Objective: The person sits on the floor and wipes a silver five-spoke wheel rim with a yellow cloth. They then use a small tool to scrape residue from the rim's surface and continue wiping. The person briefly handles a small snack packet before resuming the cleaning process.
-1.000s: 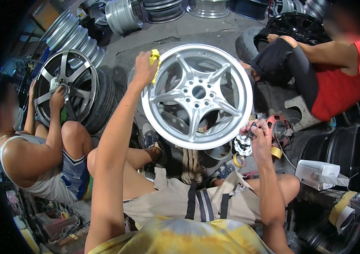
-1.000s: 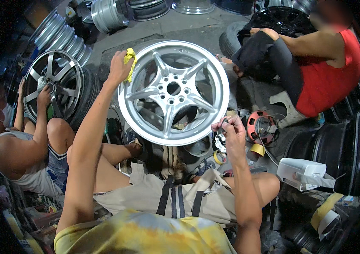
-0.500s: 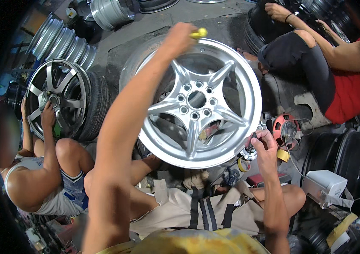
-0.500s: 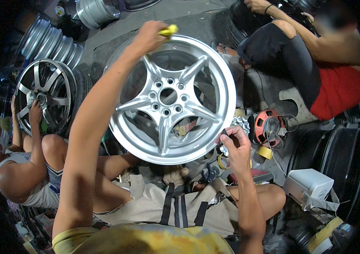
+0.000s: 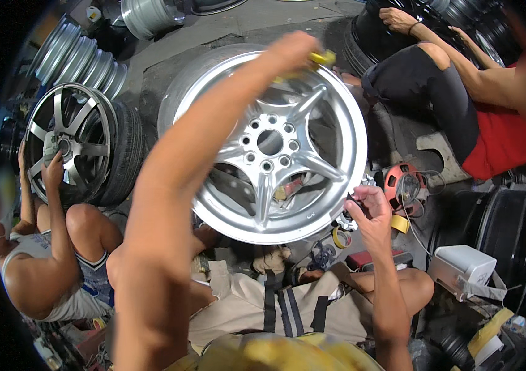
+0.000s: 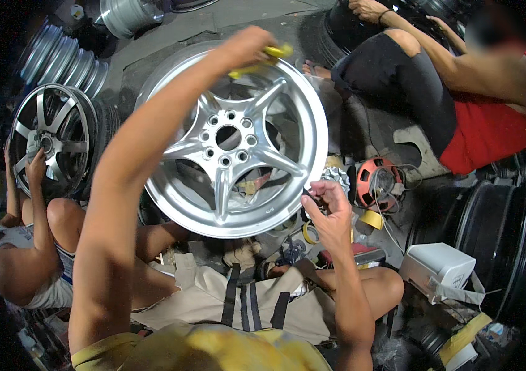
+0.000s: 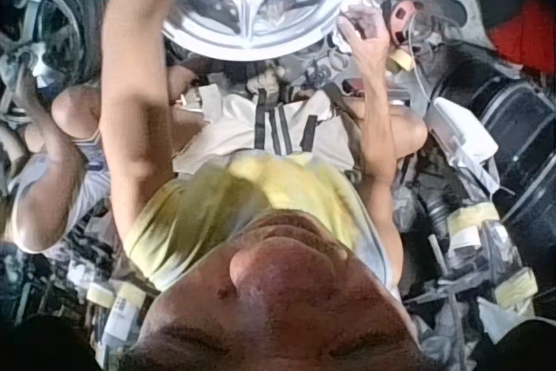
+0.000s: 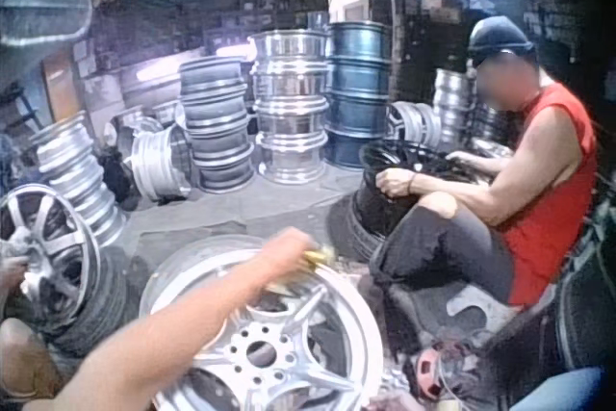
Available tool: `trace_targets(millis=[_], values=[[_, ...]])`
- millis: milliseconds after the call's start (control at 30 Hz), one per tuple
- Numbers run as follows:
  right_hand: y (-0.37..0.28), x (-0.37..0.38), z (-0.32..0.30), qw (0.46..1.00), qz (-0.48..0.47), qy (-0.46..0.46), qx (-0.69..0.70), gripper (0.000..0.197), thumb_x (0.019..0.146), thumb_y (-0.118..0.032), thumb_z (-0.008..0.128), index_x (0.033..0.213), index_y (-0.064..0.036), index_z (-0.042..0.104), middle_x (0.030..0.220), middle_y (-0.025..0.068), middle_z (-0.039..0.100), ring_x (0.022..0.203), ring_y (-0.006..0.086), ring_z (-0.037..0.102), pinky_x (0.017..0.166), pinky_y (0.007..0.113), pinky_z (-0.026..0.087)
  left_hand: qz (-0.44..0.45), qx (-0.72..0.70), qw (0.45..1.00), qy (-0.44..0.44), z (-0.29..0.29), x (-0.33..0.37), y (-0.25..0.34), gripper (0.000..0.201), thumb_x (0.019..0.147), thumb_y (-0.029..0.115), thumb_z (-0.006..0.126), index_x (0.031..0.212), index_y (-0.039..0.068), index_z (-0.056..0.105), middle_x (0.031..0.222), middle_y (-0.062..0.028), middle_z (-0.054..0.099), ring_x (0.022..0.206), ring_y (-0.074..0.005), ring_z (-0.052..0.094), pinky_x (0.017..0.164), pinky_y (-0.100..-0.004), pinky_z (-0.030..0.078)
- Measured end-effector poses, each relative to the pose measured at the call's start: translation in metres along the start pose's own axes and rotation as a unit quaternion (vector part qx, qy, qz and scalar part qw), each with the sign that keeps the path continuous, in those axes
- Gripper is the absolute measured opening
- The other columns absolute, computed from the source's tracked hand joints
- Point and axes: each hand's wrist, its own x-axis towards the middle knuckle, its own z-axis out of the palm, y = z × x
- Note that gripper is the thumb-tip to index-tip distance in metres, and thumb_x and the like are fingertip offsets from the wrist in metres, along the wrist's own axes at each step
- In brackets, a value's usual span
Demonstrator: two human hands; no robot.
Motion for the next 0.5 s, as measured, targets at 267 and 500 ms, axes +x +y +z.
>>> trace_targets(millis=[267,500], values=[[0.002,-0.002,-0.001,0.998,0.052,-0.022,-0.015,0.022,0.090,-0.006,0.076,0.109,0.0032,0.068,0.096,0.0024,0.069,0.083,0.0072,0.059,0.078,0.023,0.049,-0.228,0.041,0.972,-0.047,-0.090,-0.138,-0.090,0.036,0.080,0.028,0.074,0.108,0.006,0.075,0.098,-0.0230,0.073,0.091,-0.0406,0.071,0.083,-0.0461,0.057],[0.004,0.004,-0.002,0.990,-0.037,0.054,-0.125,0.023,0.090,-0.009,0.074,0.110,0.0013,0.071,0.090,0.0053,0.066,0.079,0.0109,0.060,0.073,0.026,0.049,-0.313,0.019,0.945,-0.095,-0.108,-0.195,-0.086,0.042,0.087,0.039,0.071,0.102,-0.001,0.072,0.090,-0.0228,0.073,0.079,-0.0324,0.072,0.074,-0.0441,0.054]])
